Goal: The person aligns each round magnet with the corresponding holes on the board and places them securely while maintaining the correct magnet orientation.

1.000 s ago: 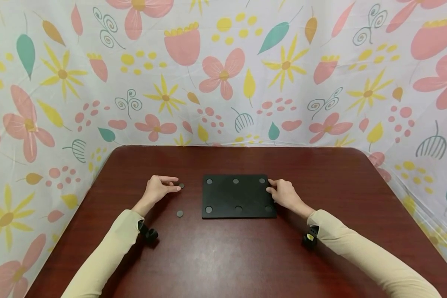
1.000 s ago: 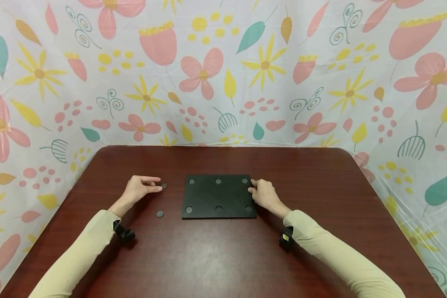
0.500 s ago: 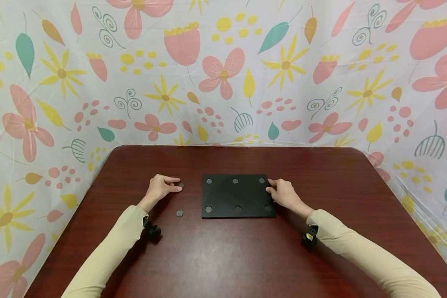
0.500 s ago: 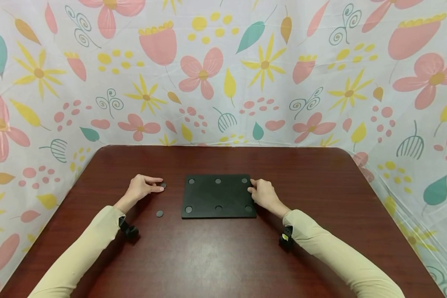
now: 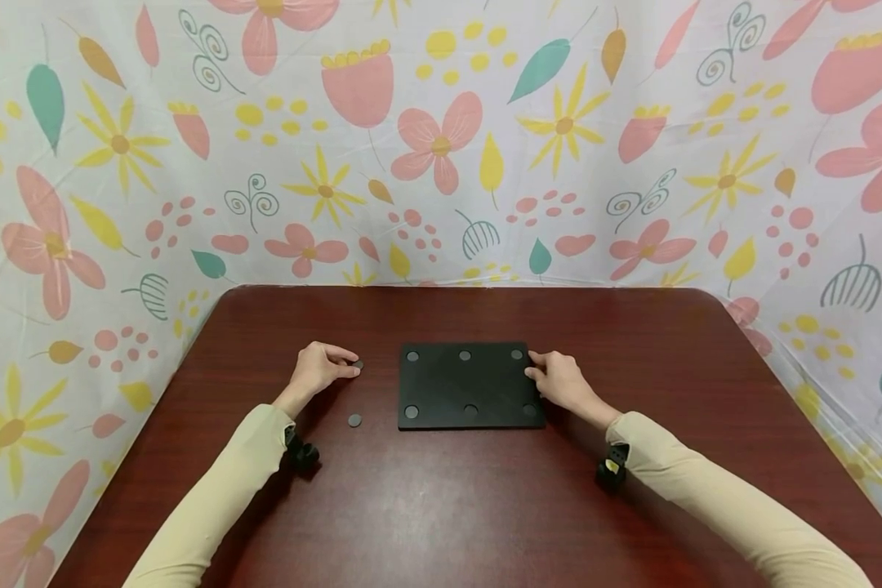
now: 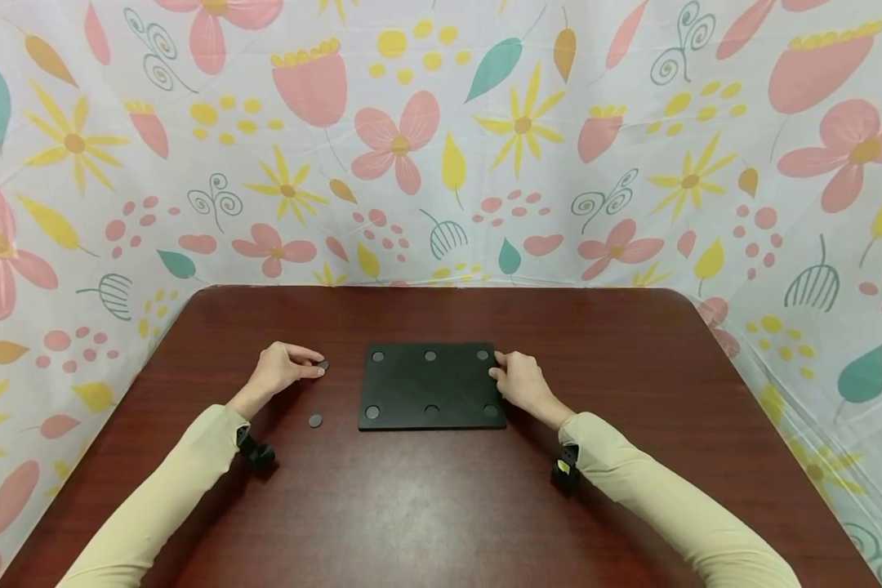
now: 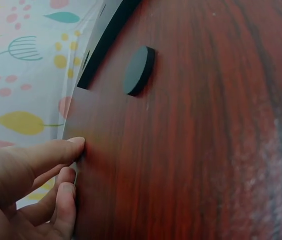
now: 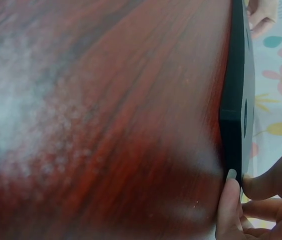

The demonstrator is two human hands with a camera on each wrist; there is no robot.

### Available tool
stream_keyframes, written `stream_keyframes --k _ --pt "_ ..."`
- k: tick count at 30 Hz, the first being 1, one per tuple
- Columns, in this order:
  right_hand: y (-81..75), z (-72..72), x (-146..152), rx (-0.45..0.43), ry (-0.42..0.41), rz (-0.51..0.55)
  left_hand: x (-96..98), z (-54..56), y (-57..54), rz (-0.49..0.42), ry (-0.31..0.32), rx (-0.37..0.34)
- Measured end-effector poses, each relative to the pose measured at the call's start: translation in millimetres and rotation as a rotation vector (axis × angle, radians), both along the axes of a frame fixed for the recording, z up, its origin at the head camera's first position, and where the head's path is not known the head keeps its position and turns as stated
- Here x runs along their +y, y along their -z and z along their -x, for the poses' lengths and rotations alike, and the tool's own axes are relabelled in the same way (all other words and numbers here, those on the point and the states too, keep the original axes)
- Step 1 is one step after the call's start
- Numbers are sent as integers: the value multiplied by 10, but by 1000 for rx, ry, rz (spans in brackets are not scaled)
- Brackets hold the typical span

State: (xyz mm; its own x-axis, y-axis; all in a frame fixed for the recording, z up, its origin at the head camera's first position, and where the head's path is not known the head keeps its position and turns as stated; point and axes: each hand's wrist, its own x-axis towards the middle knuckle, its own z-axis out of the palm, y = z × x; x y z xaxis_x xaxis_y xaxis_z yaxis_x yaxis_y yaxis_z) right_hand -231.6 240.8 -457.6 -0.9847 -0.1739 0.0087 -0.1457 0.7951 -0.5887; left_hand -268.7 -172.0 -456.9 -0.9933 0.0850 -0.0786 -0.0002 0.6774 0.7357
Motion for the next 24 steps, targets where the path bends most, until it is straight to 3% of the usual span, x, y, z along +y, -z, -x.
stream_keyframes --k 6,17,24 --pt "-9 5 -2 9 5 -1 -2 20 13 20 51 52" --pt "-14 -7 -4 6 8 3 -47 -12 -21 -55 -3 8" --pt "-19 -13 -11 -19 14 9 -48 -44 -48 -101 17 8"
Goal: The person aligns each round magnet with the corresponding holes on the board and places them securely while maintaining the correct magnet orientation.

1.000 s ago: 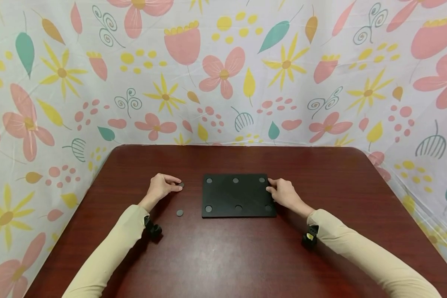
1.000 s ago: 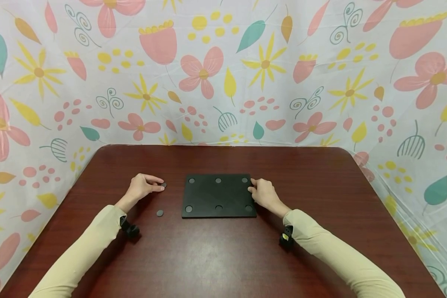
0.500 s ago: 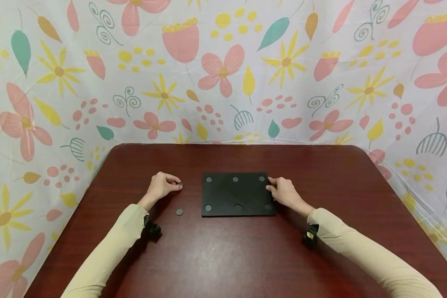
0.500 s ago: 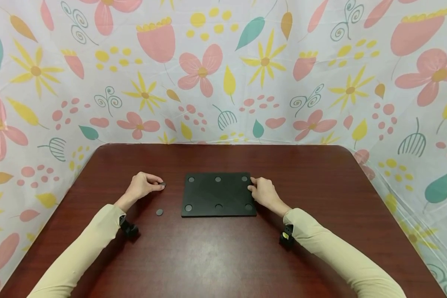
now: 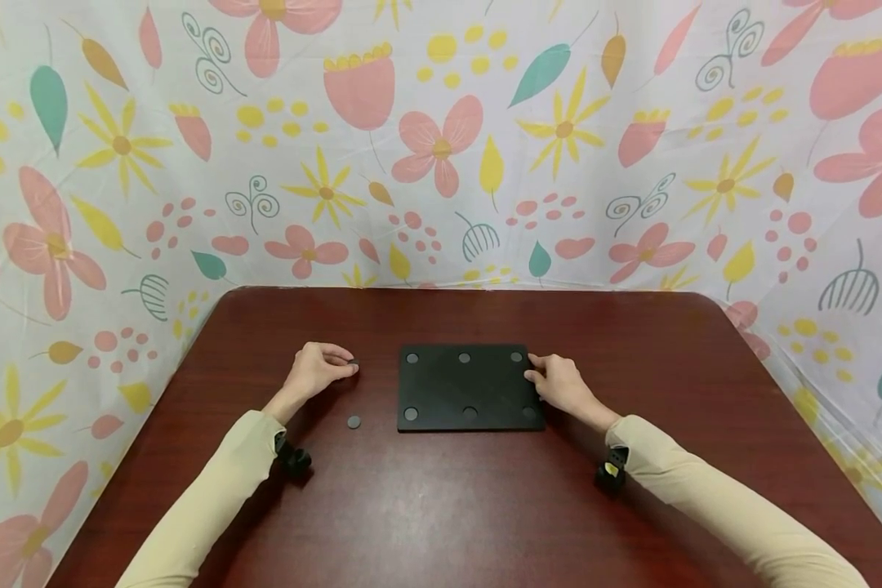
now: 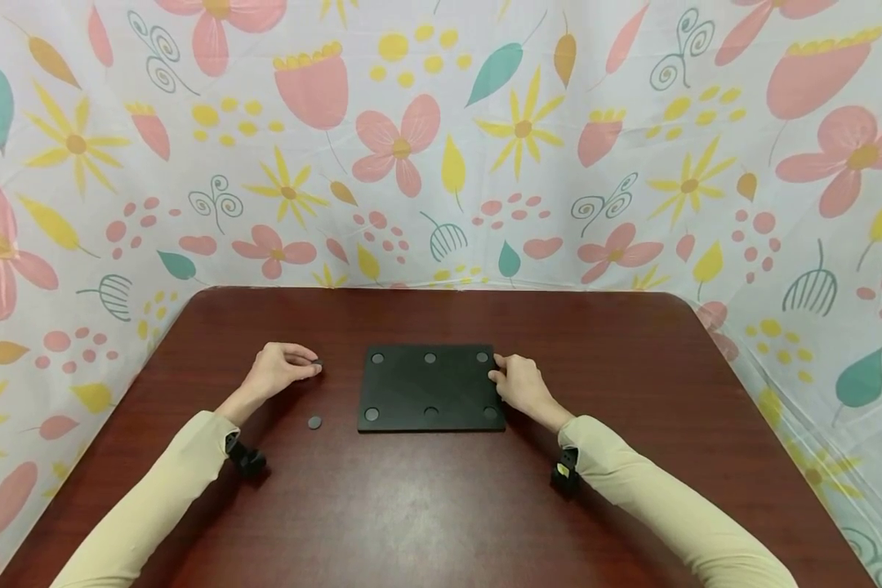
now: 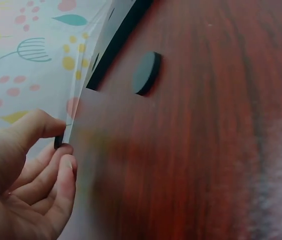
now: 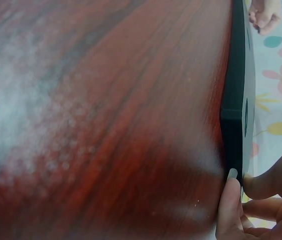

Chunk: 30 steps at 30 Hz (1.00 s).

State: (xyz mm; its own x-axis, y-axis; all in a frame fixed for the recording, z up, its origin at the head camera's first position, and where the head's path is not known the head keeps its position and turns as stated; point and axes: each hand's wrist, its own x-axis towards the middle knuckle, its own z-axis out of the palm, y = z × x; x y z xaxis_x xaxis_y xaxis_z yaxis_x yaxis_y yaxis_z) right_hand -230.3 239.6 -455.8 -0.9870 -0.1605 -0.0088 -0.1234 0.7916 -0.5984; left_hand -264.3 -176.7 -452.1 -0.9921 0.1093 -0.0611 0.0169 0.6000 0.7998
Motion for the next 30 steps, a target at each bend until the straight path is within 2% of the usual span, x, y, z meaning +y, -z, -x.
stream_keyframes --k 5,13,20,23,25,30 --pt "16 -7 -2 12 -8 -1 3 -32 24 -17 21 47" --pt "13 14 11 27 -12 -11 1 -55 34 -73 44 79" --pt "13 24 15 21 -3 -20 21 -98 45 -98 75 74" --pt "10 23 9 27 -4 -22 36 -130 35 -109 99 88" --pt "5 20 5 27 -6 -21 78 -200 -69 -117 112 87" --pt "7 5 2 20 -5 -11 96 -219 -69 -131 121 87"
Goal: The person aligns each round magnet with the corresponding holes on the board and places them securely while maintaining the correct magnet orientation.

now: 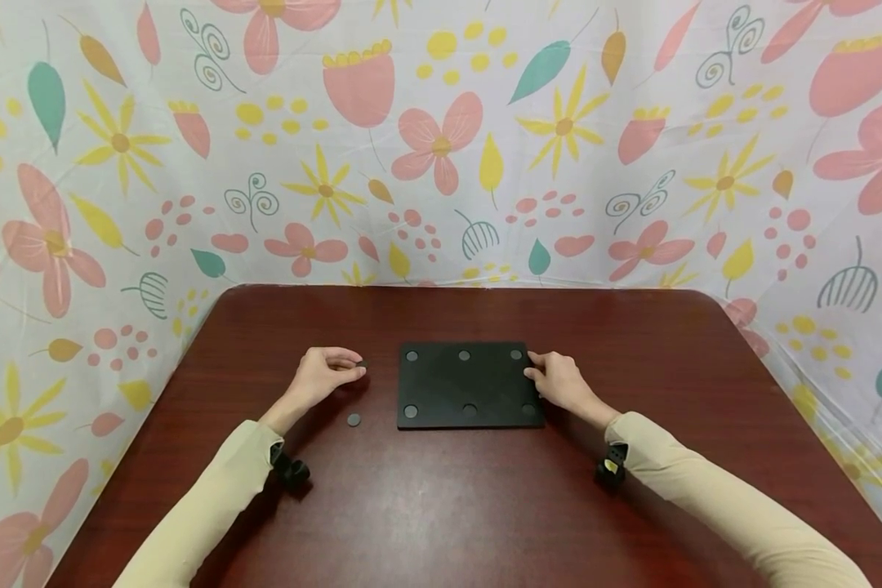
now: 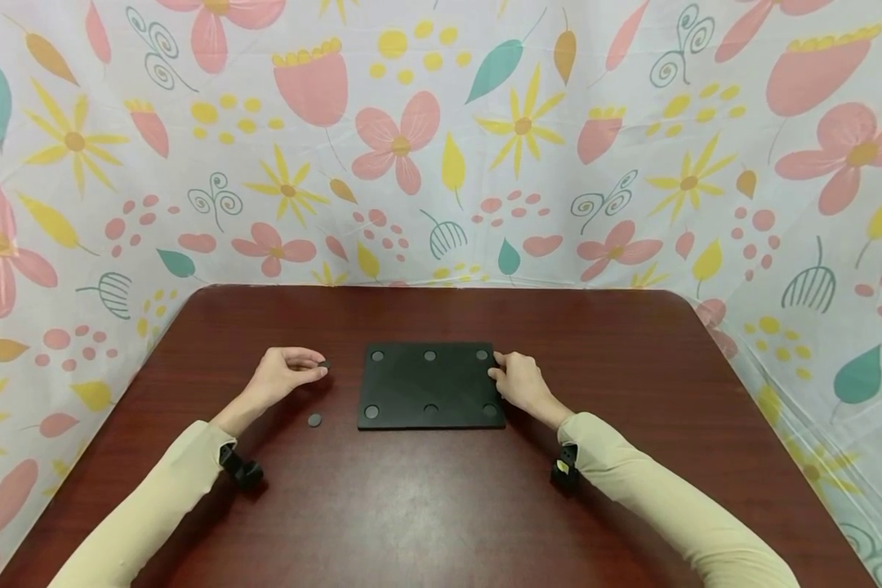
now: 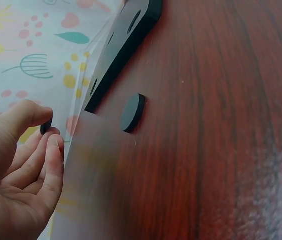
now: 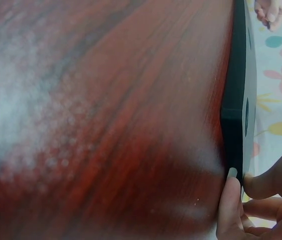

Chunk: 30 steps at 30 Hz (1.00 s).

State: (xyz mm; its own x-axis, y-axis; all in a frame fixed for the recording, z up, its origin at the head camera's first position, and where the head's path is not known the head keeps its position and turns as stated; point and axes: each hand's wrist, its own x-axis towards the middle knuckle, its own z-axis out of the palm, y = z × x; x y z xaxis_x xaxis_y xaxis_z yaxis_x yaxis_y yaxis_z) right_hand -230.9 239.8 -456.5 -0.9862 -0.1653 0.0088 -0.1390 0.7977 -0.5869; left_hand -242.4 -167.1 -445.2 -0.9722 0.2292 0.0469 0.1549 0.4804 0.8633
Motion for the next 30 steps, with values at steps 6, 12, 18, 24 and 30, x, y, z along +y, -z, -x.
stream_keyframes --k 6,12,18,24,30 --pt "21 -6 1 -11 -5 -1 -27 39 123 -5 -5 -4" --pt "0 -10 -1 2 -9 3 3 24 91 -27 10 6" --pt "1 -15 5 18 -20 -4 45 -9 67 -61 24 -16" --pt "-12 -13 12 22 -24 1 86 -45 61 -69 34 -25" --pt "-3 -13 9 13 -24 3 121 -87 35 -66 41 -23"
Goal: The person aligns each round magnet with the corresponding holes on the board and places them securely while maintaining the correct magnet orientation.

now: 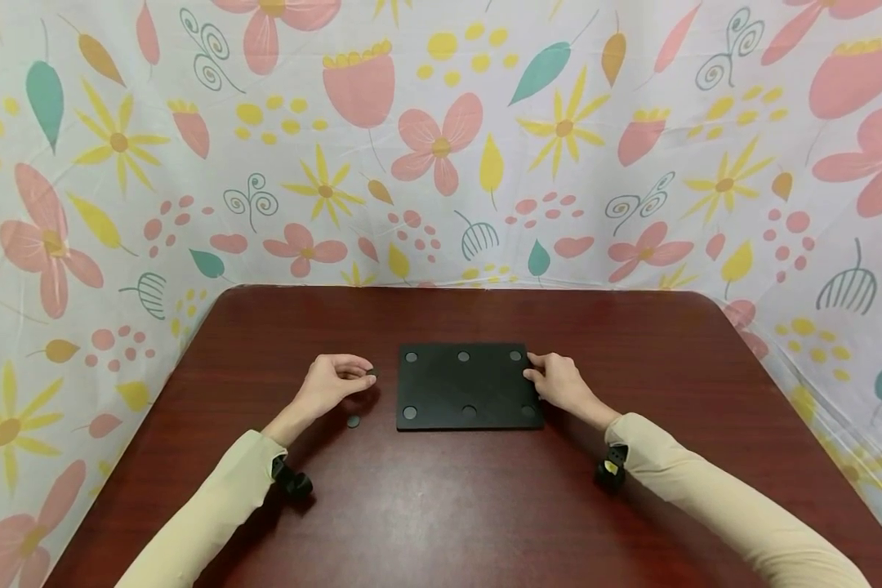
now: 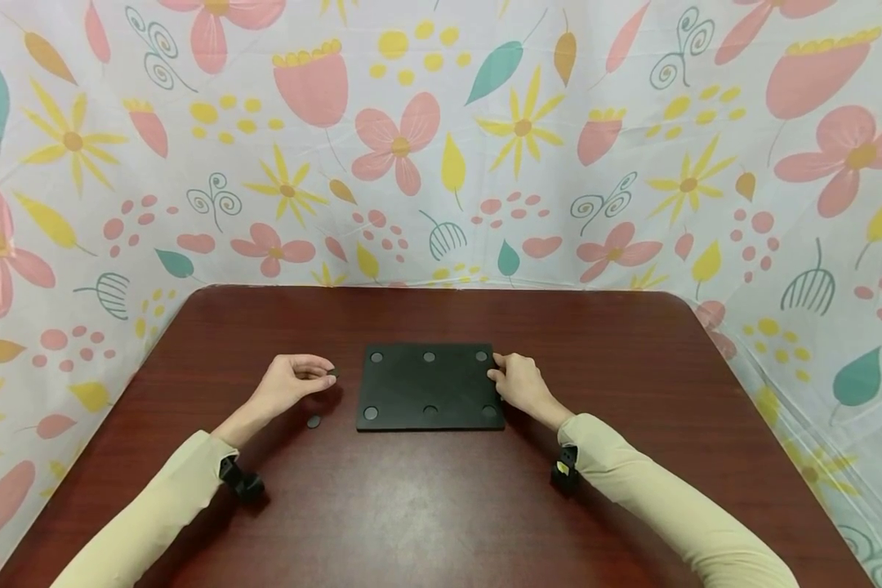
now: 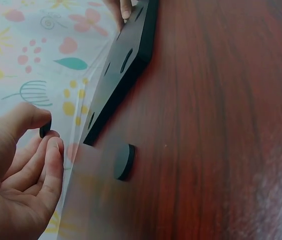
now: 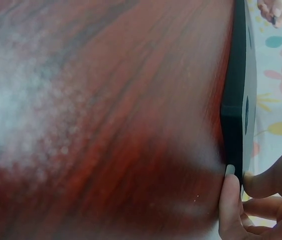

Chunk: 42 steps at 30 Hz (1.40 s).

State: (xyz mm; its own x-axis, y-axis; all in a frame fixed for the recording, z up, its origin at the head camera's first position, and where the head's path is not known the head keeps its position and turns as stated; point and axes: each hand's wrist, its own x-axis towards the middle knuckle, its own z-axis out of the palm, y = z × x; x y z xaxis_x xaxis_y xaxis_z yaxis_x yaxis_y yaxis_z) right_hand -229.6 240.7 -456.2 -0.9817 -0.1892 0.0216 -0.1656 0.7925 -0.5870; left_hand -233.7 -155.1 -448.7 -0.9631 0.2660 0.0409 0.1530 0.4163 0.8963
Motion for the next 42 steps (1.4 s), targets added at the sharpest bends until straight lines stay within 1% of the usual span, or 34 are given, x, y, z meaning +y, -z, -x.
stream_keyframes --k 5,12,16,20,23,28,33,39,42 --pt "-2 -2 -4 1 -2 3 24 -31 -13 -18 15 2" --pt "-18 1 0 11 -9 -1 48 -31 -14 5 12 1" --pt "-26 4 2 1 -8 -2 55 -29 -17 7 26 11" --pt "-32 11 4 13 -2 2 64 -40 -17 0 29 10" --pt "-34 11 1 9 4 5 73 -60 -2 -8 24 -3" --pt "-18 8 0 1 -2 -7 105 -94 45 -5 35 -4" --pt "2 6 -8 32 -7 -14 161 -105 57 13 42 8" --pt "-1 5 -9 36 -10 -18 198 -113 89 13 56 15" --pt "-9 6 -13 40 -15 -21 205 -115 107 7 58 34"
